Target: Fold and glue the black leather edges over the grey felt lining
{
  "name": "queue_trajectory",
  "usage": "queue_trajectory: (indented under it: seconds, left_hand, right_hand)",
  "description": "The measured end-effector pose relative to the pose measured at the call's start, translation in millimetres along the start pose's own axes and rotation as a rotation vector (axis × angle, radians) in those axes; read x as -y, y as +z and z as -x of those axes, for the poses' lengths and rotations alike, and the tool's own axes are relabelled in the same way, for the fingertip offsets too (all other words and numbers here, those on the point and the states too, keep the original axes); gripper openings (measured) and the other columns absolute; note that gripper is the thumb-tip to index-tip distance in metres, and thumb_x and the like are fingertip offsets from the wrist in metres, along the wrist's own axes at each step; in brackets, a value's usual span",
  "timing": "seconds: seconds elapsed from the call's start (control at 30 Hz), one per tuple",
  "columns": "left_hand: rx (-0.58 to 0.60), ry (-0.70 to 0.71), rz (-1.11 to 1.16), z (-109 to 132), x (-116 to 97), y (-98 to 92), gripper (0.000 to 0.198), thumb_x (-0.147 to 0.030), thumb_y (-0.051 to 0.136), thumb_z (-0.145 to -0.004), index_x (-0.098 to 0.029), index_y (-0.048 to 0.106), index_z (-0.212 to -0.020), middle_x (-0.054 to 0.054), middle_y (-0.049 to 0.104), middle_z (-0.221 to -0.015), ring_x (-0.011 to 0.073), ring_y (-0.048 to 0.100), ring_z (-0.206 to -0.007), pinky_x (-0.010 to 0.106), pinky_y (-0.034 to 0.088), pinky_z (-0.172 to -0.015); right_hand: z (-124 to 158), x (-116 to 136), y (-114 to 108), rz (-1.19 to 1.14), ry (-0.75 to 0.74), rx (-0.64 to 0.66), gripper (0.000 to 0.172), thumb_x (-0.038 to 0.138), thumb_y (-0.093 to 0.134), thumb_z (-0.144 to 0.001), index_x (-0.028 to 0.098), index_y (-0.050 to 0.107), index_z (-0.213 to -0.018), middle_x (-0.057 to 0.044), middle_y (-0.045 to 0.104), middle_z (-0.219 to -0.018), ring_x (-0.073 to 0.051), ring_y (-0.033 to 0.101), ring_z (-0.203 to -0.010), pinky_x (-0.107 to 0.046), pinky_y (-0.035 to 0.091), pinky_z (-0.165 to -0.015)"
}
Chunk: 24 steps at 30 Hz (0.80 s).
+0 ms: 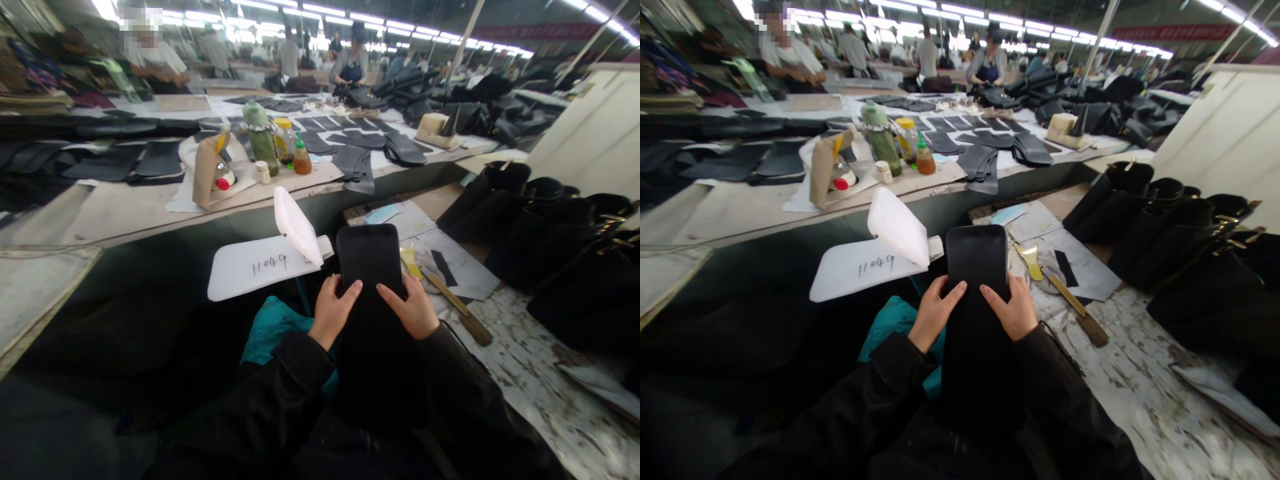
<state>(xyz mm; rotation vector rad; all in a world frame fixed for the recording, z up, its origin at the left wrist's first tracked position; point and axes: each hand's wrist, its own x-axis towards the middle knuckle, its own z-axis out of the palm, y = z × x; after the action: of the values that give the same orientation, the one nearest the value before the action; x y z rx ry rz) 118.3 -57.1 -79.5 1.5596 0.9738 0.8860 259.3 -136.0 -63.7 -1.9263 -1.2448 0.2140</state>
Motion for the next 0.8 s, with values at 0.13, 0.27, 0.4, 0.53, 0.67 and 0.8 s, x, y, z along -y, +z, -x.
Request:
queue_trajectory:
  seconds: [0.13,0.27,0.4,0.53,0.67,0.8]
  left_hand:
    - [0.031,-0.046,0.043,-8,-1,-1.3,0.035,-0.051,0.05,-0.076,-0.016,0.052,-0.078,0.001,0.055,-0.072,0.0147,0.053,-0.069,0.023,0.041,-0.06]
    - [0.017,0.004,0.065,-11,-2,-1.6,0.033,-0.049,0.049,-0.077,-0.017,0.048,-0.07,-0.002,0.049,-0.066,0.012,0.048,-0.064,0.021,0.037,-0.057]
    - [0.028,0.015,0.093,-13,3,0.5,0.031,-0.046,0.049,-0.077,-0.016,0.048,-0.069,-0.001,0.05,-0.067,0.0122,0.048,-0.066,0.021,0.038,-0.059]
    - [0.039,0.0,0.133,-13,10,4.2,0.03,-0.045,0.048,-0.079,-0.016,0.051,-0.073,0.0,0.053,-0.07,0.0125,0.049,-0.066,0.022,0.04,-0.06]
    - [0.064,-0.004,0.161,-10,14,6.2,0.032,-0.046,0.044,-0.081,-0.015,0.054,-0.077,0.001,0.055,-0.071,0.0129,0.051,-0.067,0.022,0.041,-0.06]
    - [0.07,0.015,0.144,-2,16,4.0,0.031,-0.043,0.048,-0.08,-0.016,0.06,-0.088,0.003,0.058,-0.085,0.0158,0.054,-0.082,0.024,0.042,-0.073]
  right_hand:
    - [-8,9,-3,-0.16,0.021,0.071,0.045,0.05,0.046,-0.078,0.015,0.054,-0.104,-0.009,0.059,-0.095,-0.022,0.054,-0.089,-0.034,0.043,-0.08]
    - [-18,12,-5,-0.141,0.105,0.107,0.044,0.051,0.033,-0.083,0.018,0.056,-0.101,-0.007,0.061,-0.097,-0.023,0.055,-0.096,-0.033,0.044,-0.079]
    - [-23,6,-1,-0.072,0.163,0.129,0.044,0.054,0.038,-0.079,0.018,0.059,-0.089,-0.009,0.063,-0.084,-0.028,0.057,-0.086,-0.038,0.044,-0.072]
    - [-22,0,3,-0.051,0.186,0.149,0.042,0.055,0.042,-0.077,0.017,0.059,-0.082,-0.009,0.063,-0.076,-0.028,0.058,-0.08,-0.039,0.044,-0.07]
    - [-18,-6,3,-0.098,0.197,0.154,0.046,0.056,0.039,-0.078,0.016,0.06,-0.086,-0.008,0.063,-0.081,-0.026,0.058,-0.085,-0.036,0.046,-0.073]
    - [-14,-11,1,-0.143,0.241,0.126,0.056,0.057,0.025,-0.083,0.014,0.061,-0.086,-0.009,0.063,-0.088,-0.024,0.054,-0.097,-0.032,0.044,-0.083]
